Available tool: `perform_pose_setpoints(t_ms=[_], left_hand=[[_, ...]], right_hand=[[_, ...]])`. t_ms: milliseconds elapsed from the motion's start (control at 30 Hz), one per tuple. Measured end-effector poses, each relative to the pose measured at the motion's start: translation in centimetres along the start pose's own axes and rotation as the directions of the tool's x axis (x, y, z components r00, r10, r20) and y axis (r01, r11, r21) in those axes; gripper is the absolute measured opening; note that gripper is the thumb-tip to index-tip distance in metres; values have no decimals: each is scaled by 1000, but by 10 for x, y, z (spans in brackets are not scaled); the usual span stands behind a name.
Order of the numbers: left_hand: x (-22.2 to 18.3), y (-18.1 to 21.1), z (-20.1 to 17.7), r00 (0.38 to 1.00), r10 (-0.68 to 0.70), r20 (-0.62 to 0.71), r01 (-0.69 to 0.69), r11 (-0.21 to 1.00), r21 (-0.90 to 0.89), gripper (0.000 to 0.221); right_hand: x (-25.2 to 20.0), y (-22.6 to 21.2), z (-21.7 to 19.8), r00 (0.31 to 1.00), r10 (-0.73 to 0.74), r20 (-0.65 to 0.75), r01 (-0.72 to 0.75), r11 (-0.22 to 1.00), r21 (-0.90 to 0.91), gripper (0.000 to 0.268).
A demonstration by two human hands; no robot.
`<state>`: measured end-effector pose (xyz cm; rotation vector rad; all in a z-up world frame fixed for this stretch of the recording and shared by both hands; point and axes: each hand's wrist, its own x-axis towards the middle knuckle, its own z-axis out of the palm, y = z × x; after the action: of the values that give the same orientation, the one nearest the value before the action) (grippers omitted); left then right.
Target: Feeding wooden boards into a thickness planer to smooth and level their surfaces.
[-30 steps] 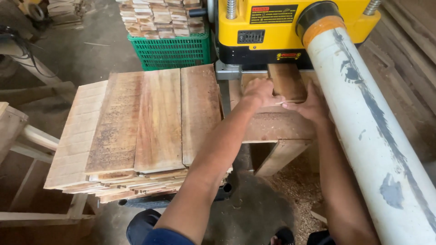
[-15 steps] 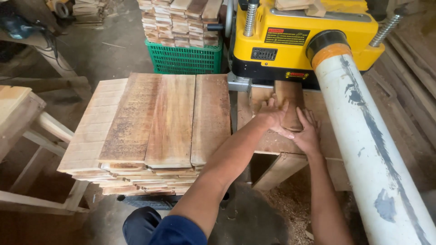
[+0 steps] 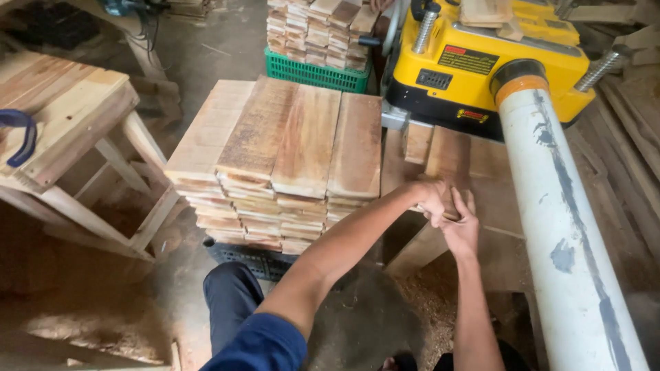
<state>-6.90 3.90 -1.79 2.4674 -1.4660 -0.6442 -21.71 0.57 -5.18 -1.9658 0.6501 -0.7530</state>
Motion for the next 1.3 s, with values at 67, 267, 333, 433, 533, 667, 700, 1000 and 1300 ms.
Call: perform_pose_setpoints(t_ms=[67,267,333,433,533,667,700,1000,1300], left_hand=[[23,-12,46,995,45,-89,-72,941,-332,33],[-114,9,-17,961,-27,-274,-129,834,-536,100],[-165,6,-44,936,-63,-345,-132,848,-513,99],[-225,-6,-72,864,-159,-478,-84,890,-448,100],[-254,-32,-83,806,-193,-560,-24,934,-357,105],[-250,-85,-69,841,-233,-488,149,967,-205,112],[-263,-84,-63,840,-240,-487,154,965,-212,112],[-268,-96,-69,845,-166,-509,138,986,-92,112],[-276,-109,-67,890,-50,-454,84,995,56,104]], right_hand=[[-16,-8,-1,996,-84,-14,85,992,97,86],[-36,-61,0,919,-395,-7,393,913,105,77],[-34,-81,13,879,-476,-23,475,872,117,76],[-24,-102,41,811,-584,-38,583,800,142,73],[-30,-133,68,809,-588,1,582,800,144,67],[-56,-172,93,926,-294,235,309,951,-28,67],[-63,-168,94,924,-294,243,310,950,-28,67],[-49,-156,102,901,-344,265,372,926,-62,61],[-47,-160,91,907,-265,327,320,939,-124,62]])
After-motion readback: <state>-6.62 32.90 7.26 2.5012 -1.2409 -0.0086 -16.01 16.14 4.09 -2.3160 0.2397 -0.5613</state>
